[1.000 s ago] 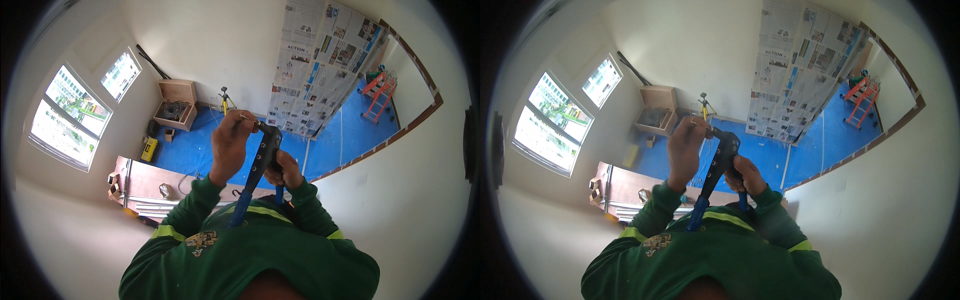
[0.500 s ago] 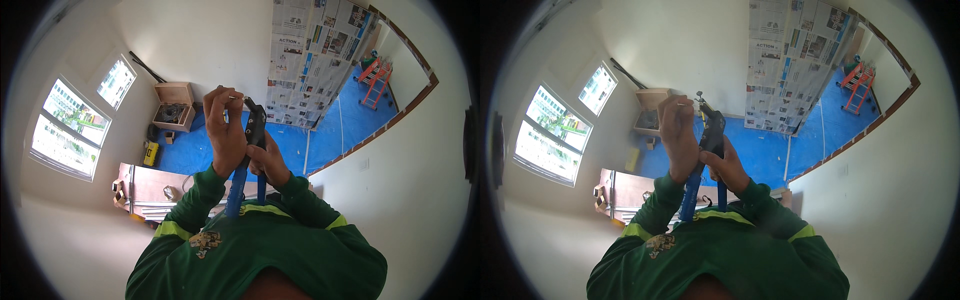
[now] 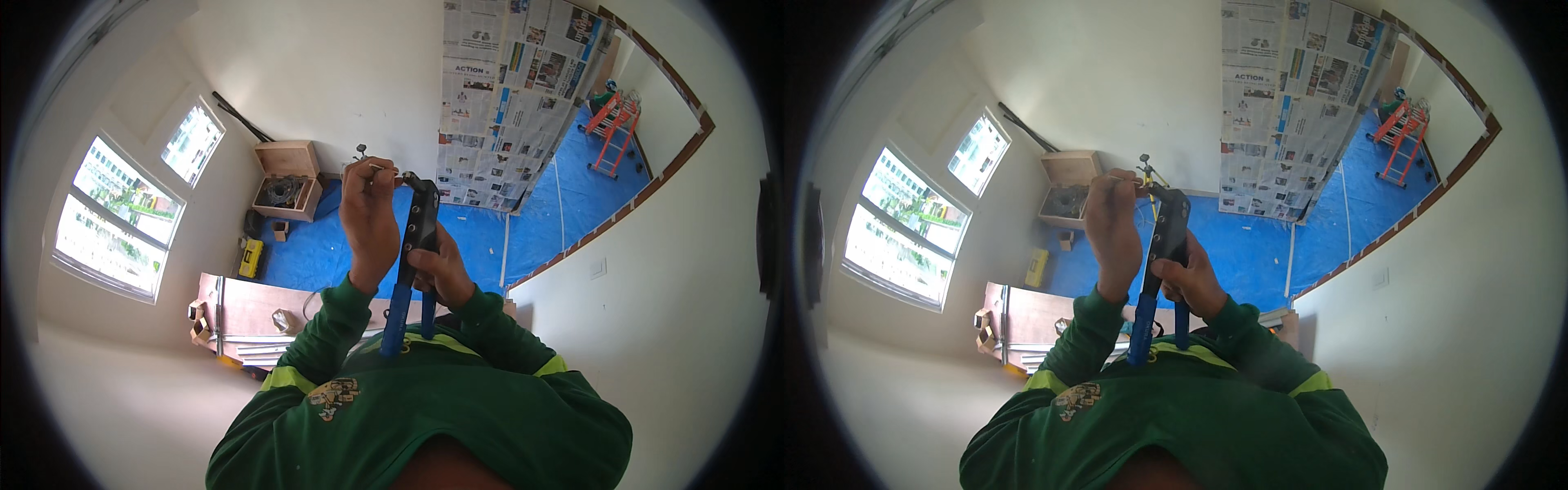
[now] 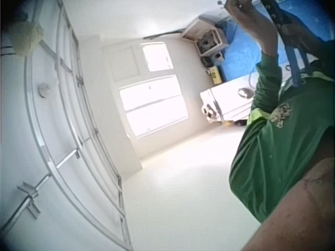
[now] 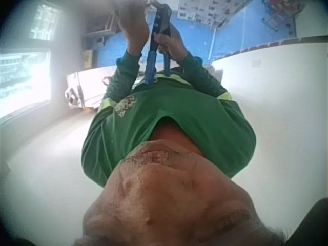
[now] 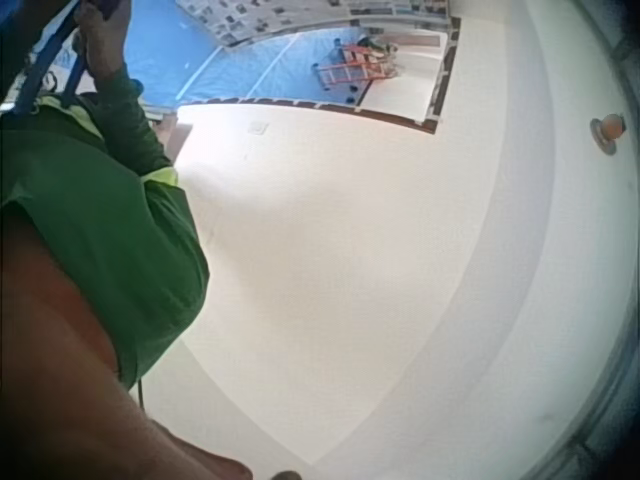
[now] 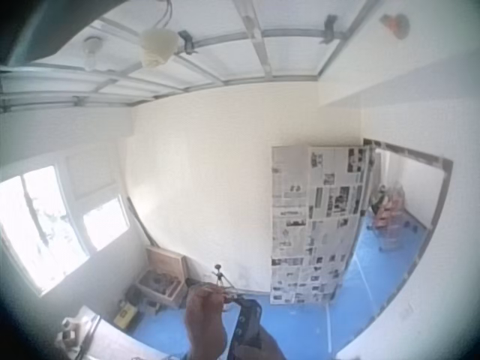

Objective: The person sits on the floor and opens a box of screws, then stands and uses a cordless drill to fasten metal ceiling grid components. They also use a manual crimping tool to secure parts of the ceiling framework.

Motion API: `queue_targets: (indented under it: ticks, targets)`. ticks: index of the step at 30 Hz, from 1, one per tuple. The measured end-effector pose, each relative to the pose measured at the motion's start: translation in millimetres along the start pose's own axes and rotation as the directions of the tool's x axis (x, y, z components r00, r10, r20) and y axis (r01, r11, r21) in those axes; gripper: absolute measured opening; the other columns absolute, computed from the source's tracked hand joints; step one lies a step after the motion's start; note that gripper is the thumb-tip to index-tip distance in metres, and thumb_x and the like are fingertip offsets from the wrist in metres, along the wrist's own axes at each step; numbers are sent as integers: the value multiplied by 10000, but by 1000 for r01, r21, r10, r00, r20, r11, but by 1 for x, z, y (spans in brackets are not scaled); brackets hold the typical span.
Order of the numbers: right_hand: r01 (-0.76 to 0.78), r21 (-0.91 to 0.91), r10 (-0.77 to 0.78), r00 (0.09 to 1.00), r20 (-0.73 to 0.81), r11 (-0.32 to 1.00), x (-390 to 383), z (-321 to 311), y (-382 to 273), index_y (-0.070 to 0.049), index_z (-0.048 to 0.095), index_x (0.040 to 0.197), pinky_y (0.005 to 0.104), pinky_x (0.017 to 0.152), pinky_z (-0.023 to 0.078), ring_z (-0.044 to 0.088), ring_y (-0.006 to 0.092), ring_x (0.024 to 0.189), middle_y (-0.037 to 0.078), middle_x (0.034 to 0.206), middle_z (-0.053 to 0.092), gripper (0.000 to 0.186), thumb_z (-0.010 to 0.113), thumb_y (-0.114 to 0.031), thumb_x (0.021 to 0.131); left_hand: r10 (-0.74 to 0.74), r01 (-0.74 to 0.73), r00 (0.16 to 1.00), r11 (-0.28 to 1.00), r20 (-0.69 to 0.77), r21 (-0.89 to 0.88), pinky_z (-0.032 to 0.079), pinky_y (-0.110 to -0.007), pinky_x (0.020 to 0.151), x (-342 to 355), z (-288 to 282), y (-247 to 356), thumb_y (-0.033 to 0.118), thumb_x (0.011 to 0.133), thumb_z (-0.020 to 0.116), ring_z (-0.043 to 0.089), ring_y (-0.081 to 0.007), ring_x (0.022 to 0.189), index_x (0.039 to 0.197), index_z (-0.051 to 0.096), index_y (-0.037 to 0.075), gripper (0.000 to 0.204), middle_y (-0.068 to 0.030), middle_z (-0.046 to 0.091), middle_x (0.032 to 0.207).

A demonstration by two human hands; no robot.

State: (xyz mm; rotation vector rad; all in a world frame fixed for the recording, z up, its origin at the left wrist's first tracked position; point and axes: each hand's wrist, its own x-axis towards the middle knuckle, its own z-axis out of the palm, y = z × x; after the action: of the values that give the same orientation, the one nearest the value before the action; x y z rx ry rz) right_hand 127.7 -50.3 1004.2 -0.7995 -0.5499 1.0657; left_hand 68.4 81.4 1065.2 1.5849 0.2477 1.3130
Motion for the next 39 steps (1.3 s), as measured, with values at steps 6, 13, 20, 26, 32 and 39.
queue_targets:
  ticks: [6, 13, 20, 26, 32, 39]
  targets:
    - [8, -56, -8, 1000, -10, 998, -1, 4, -4, -85, 470, 1366, 262, 450, 368, 446, 67, 511, 5, 863, 573, 577, 821, -191, 921, -36, 35, 996, 999, 80, 9, 525, -271, 844, 10, -6, 2, 40, 1105, 620, 624, -106, 918, 1105, 673, -3, 68, -42, 698, 1021]
    - [34, -79, -35, 999, -15, 996, -1, 3, -5, -74, 463, 1381, 261, 450, 370, 457, 64, 509, 7, 855, 573, 591, 821, -183, 924, -65, 59, 988, 997, 141, 50, 513, -266, 842, 14, -8, 7, 44, 1102, 629, 611, -93, 914, 1082, 684, -8, 78, -36, 700, 1006]
    - [46, -93, -49, 998, -30, 995, -5, 1, -4, -66, 460, 1399, 260, 442, 365, 461, 62, 499, 2, 834, 568, 606, 821, -178, 925, -137, 156, 977, 982, 166, -106, 547, -289, 932, 12, -7, 7, 59, 1106, 636, 653, -109, 969, 1103, 682, -8, 81, -35, 725, 1030]
    - [57, -96, -60, 998, -32, 994, -9, 2, -7, -62, 456, 1410, 260, 444, 365, 458, 64, 497, -4, 817, 561, 616, 817, -160, 921, -130, 138, 977, 990, 172, -35, 542, -282, 917, 12, -6, 11, 61, 1108, 629, 654, -111, 957, 1080, 682, -7, 90, -37, 730, 1015]
    - [60, -85, -64, 997, -48, 995, -11, 3, -8, -49, 448, 1426, 262, 447, 367, 458, 67, 499, -7, 799, 554, 634, 813, -147, 917, -136, 146, 973, 989, 185, -37, 544, -285, 911, 13, -5, 13, 56, 1106, 628, 653, -114, 955, 1075, 677, -7, 86, -38, 729, 1019]
    - [64, -89, -68, 997, -39, 994, -10, 1, -9, -46, 440, 1429, 261, 448, 371, 461, 65, 503, 5, 813, 564, 647, 819, -161, 918, -132, 151, 967, 986, 217, -72, 549, -291, 917, 14, -6, 12, 46, 1102, 630, 657, -117, 974, 1091, 670, -14, 73, -45, 724, 1043]
